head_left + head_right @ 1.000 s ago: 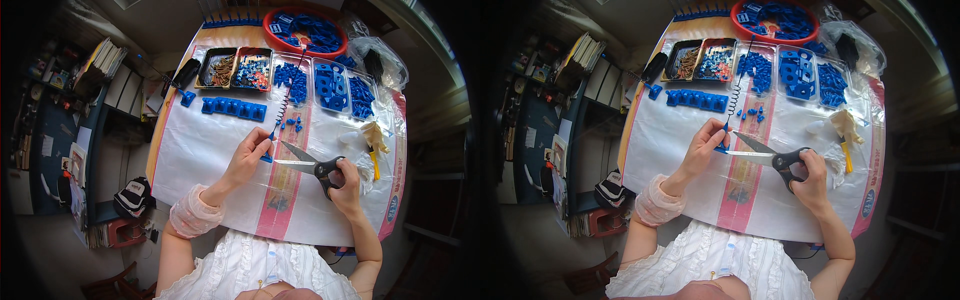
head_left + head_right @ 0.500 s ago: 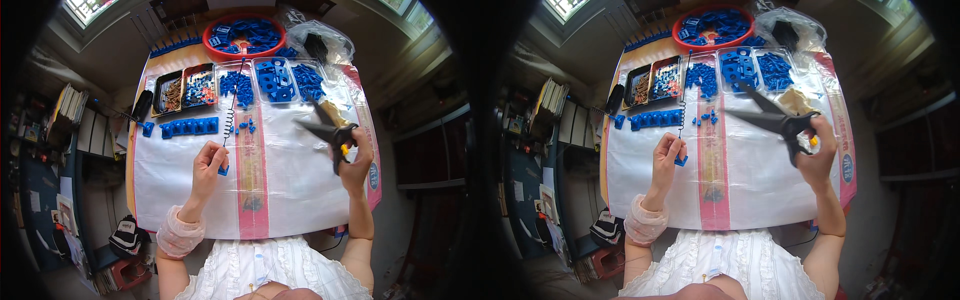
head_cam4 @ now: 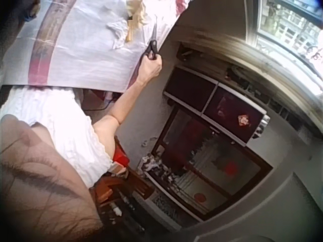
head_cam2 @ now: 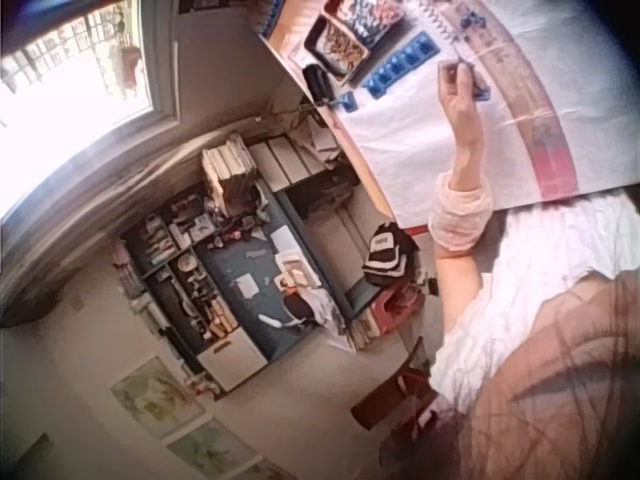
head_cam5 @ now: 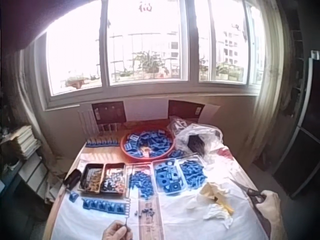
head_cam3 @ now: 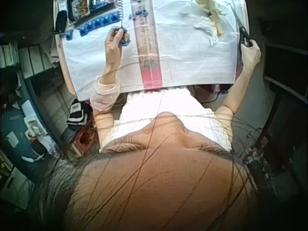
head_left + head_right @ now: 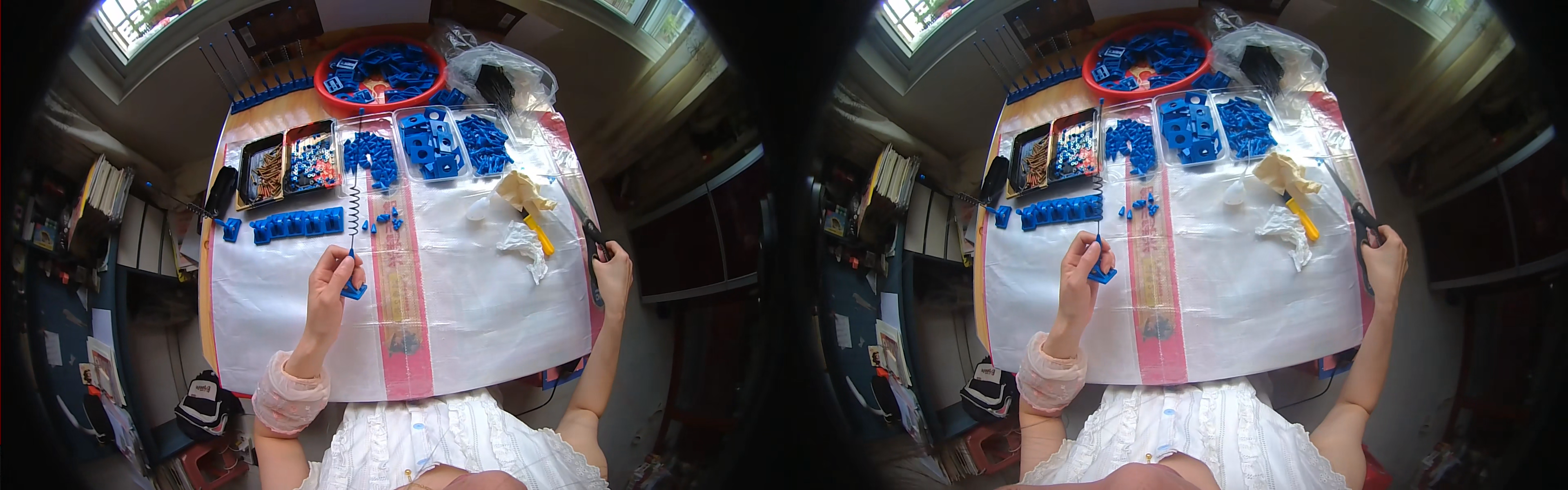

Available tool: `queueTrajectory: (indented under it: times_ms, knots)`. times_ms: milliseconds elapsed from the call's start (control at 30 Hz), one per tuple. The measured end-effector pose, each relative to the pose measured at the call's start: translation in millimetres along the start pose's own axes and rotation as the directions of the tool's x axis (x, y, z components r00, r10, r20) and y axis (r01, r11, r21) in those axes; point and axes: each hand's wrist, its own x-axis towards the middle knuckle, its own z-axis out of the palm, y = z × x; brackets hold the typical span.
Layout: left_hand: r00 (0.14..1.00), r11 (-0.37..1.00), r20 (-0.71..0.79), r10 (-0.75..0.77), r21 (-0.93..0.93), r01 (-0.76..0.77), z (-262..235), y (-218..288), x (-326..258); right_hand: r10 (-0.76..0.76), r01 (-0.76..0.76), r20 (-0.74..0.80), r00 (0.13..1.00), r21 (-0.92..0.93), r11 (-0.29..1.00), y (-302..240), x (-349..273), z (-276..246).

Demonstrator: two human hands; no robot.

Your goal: Assembling small blue plastic components onto a metal spiral wire at a workstation.

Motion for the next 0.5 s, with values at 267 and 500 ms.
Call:
queueTrajectory:
  times_ms: [267,500]
  knots:
    - [0.999,0.993,-0.042,-0.007,-0.119,0.002,-6,-7,6,-0.054,0.055,0.132,0.99,-0.004,0.999,0,-8,6]
    - [0.998,0.973,-0.025,-0.057,-0.224,0.05,-12,-7,6,-0.17,0.162,0.223,0.96,0.053,0.985,10,0,8]
